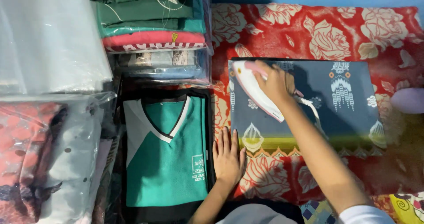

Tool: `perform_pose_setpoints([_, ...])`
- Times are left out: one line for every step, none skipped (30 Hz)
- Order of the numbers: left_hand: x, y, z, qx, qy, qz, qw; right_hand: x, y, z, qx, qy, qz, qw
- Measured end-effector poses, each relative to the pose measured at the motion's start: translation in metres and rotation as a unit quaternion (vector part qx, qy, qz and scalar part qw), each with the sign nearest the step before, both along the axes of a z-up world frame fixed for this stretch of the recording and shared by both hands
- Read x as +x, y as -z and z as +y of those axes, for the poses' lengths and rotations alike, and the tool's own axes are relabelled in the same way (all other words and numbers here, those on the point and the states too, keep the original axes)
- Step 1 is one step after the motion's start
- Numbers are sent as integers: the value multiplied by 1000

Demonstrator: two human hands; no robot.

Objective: The person irons a patterned piece of fabric on a floral-covered surface using a pink iron. They smooth the fabric with their hands, iron different sections, and then fold the fabric into a smaller rectangle.

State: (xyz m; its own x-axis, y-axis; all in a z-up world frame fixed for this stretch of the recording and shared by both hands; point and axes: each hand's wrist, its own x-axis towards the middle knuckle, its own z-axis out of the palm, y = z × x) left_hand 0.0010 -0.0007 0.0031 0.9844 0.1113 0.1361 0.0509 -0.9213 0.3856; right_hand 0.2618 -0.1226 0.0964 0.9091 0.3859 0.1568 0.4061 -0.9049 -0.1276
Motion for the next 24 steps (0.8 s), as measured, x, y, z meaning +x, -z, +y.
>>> perform_pose_setpoints([-2, 1, -1, -2, 0, 6, 1000, 3, 2, 3, 3, 45, -11, 999])
perform_pose_setpoints([1, 1, 1, 0, -2, 7, 1000, 10, 2, 9, 8, 89, -25, 996])
perform_pose_setpoints([2, 1, 1, 0, -2, 7, 1000, 8, -2, 8, 9, 88, -25, 996])
perform_pose_setpoints([1, 1, 1, -6, -2, 7, 1000, 4, -6, 5, 22, 29, -8, 999])
perform_pose_setpoints([1, 0, 1, -12, -1, 7, 1000, 0, -10, 1, 35, -30, 9, 999])
perform_pose_setpoints([1, 3, 0, -12, 0, 7, 1000, 5, -9, 1, 35, -29, 9, 999])
perform_pose_setpoints([1, 5, -1, -4, -5, 11, 1000, 9, -7, 0, 26, 10, 17, 999])
perform_pose_setpoints([1, 7, -2, 5, -8, 15, 1000, 13, -6, -1, 18, 50, 24, 998])
perform_pose_setpoints([0, 5, -1, 5, -5, 14, 1000, 13, -5, -2, 18, 52, 23, 998])
perform_pose_setpoints([0, 3, 0, -24, -2, 23, 999, 15, -5, -1, 17, 80, 39, 996])
perform_pose_setpoints([0, 1, 1, -53, 1, 32, 998, 16, -5, 0, 16, 108, 54, 993])
perform_pose_setpoints([-1, 0, 2, -52, 2, 32, 998, 8, -6, -5, 17, 109, 55, 992])
perform_pose_setpoints([-2, -2, 4, -90, -5, 16, 996, 0, -8, -10, 48, 22, 109, 993])
perform_pose_setpoints([0, -3, 5, -129, -12, -3, 992, -5, -10, -15, 78, -64, 158, 982])
perform_pose_setpoints([-1, -4, 7, -128, -10, -5, 992, -17, -23, -15, 79, -63, 156, 983])
perform_pose_setpoints([-1, -3, 7, -132, -13, -21, 991, -28, -37, -17, 54, -68, 230, 969])
perform_pose_setpoints([-1, -3, 6, -137, -15, -38, 990, -38, -50, -19, 29, -72, 302, 950])
perform_pose_setpoints([-1, -1, 6, -138, -13, -37, 990, -35, -46, -20, 28, -70, 303, 950])
perform_pose_setpoints([-1, 1, 5, -130, -14, -40, 991, -32, -42, -21, 46, -15, 281, 959])
perform_pose_setpoints([0, 3, 5, -121, -16, -44, 992, -27, -39, -21, 64, 38, 256, 964])
perform_pose_setpoints([-5, 2, 3, -122, -16, -44, 991, -30, -38, -22, 64, 38, 256, 964])
perform_pose_setpoints([-4, 1, 4, -139, -18, -49, 989, -28, -38, -19, 68, 84, 227, 968])
perform_pose_setpoints([-3, 0, 6, -157, -20, -54, 986, -26, -39, -17, 73, 129, 197, 969])
perform_pose_setpoints([-4, 0, 7, -155, -19, -56, 986, -34, -27, -25, 75, 130, 194, 969])
